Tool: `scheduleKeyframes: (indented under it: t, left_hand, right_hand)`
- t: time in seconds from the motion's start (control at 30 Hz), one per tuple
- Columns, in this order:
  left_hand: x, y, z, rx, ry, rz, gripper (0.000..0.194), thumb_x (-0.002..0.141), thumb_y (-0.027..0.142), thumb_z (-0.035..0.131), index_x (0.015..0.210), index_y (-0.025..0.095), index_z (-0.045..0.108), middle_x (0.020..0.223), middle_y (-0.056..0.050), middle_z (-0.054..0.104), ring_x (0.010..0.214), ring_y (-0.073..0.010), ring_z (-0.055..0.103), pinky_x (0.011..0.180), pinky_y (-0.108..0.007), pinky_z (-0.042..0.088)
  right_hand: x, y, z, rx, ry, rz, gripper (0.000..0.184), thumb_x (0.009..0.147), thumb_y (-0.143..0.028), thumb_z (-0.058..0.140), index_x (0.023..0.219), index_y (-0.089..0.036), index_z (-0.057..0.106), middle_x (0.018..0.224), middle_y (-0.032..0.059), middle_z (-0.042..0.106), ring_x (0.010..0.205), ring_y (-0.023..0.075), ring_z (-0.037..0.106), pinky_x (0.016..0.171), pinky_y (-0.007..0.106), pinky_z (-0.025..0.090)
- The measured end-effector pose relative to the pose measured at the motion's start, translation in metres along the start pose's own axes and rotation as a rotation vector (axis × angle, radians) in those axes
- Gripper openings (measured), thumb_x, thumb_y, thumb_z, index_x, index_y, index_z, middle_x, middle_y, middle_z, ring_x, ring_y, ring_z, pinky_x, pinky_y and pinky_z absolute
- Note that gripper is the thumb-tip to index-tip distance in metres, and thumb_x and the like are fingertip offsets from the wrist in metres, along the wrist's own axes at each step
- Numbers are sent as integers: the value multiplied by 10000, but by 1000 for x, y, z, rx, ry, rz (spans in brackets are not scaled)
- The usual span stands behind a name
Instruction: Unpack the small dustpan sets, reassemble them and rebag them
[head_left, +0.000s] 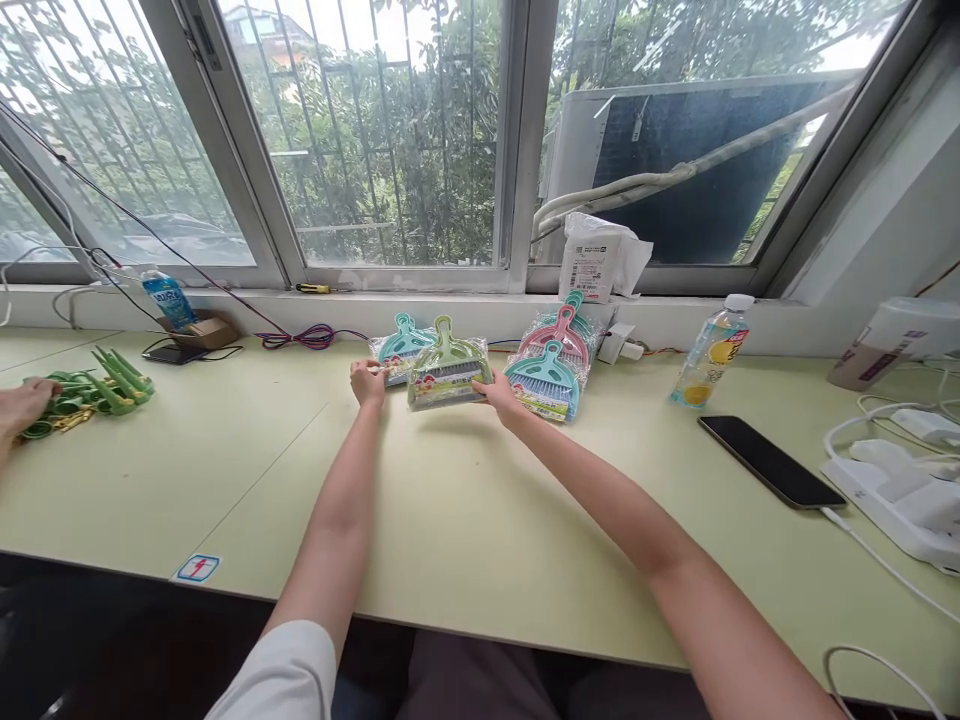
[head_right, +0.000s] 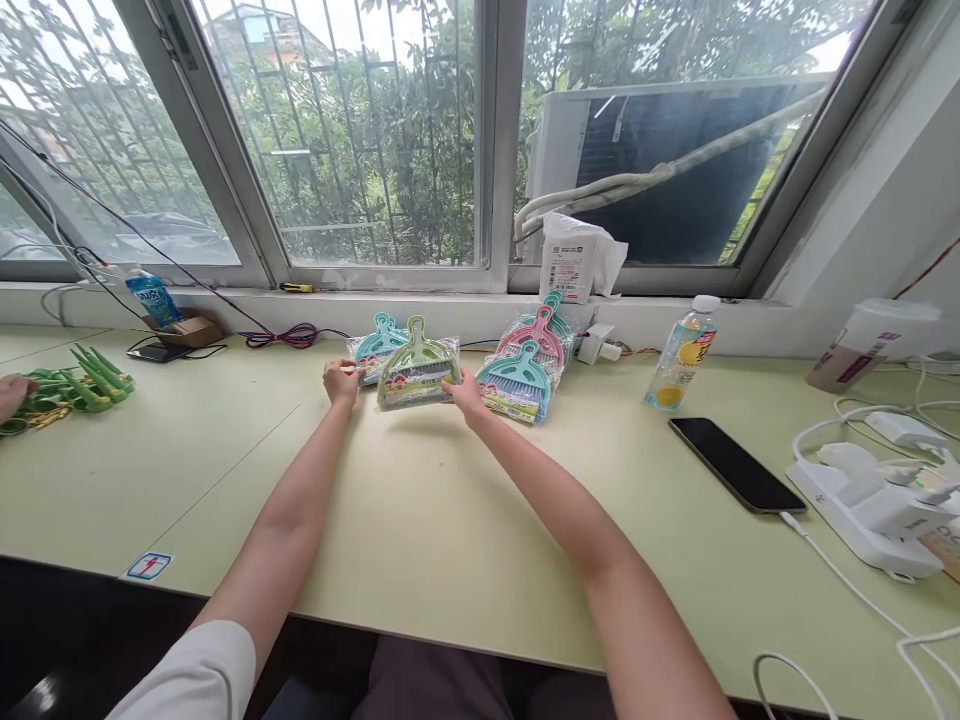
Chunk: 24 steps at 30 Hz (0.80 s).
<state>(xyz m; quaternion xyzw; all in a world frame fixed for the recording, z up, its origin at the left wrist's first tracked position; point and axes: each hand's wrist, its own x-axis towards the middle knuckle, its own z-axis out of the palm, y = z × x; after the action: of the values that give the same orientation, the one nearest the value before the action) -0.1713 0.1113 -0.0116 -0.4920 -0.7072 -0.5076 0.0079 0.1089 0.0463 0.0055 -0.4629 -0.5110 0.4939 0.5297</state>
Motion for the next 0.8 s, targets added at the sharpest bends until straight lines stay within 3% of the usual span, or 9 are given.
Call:
scheduleKeyframes:
  t: [0.23,0.37,0.5,0.6,0.67,0.73,0.8]
  left_hand:
    - [4,-7,0,-139,-28,-65,151,718,224,689,847,161,644,910,-55,690,753,-150,657,772,-264,489]
    - [5,-9,3,-236,-35,-108,103,781,238,626,845,159,647,881,-66,699,749,-158,660,739,-271,510]
    - [-1,-5,1,-327,-62,-87,238,897,293,476,978,136,636,941,-107,674,799,-180,659,689,-293,528]
    - [-13,5,-3,-197,48,149,379,876,373,543,1192,165,559,1266,-173,542,1108,-260,578,891,-388,491]
    - [-24,13,-3,-40,33,388,422,850,374,587,1236,210,542,1415,-166,419,1290,-313,428,1044,-469,368]
    - [-32,20,0,87,-148,641,295,873,287,536,1157,239,603,1401,-132,457,1322,-316,392,1096,-498,285]
    - [-36,24,7,172,-338,816,292,889,178,436,1086,233,646,1307,-133,550,1282,-300,448,1089,-493,293]
  right_hand:
    - [67,13,69,-259,97,-65,365,760,-205,600,1124,-204,565,1058,75,669,985,215,599,836,335,473]
    - [90,21,86,-329,161,-111,332,809,-224,556,1139,-198,546,1118,87,649,1043,214,575,868,311,436]
    - [104,26,96,-452,311,-151,344,821,-217,551,1158,-150,535,1295,170,516,1228,262,440,972,335,360]
    - [110,28,105,-477,392,-64,332,846,-198,517,1172,-138,515,1339,201,462,1259,280,401,996,363,337]
    - [111,28,112,-479,406,-38,327,863,-187,493,1189,-156,494,1331,191,478,1256,283,407,994,393,337]
    - [111,27,117,-504,422,-24,313,879,-217,488,1192,-199,477,1318,161,505,1251,286,416,980,431,341]
    - [111,27,119,-531,447,-4,297,893,-281,492,1185,-237,462,1301,136,530,1231,291,438,953,458,351]
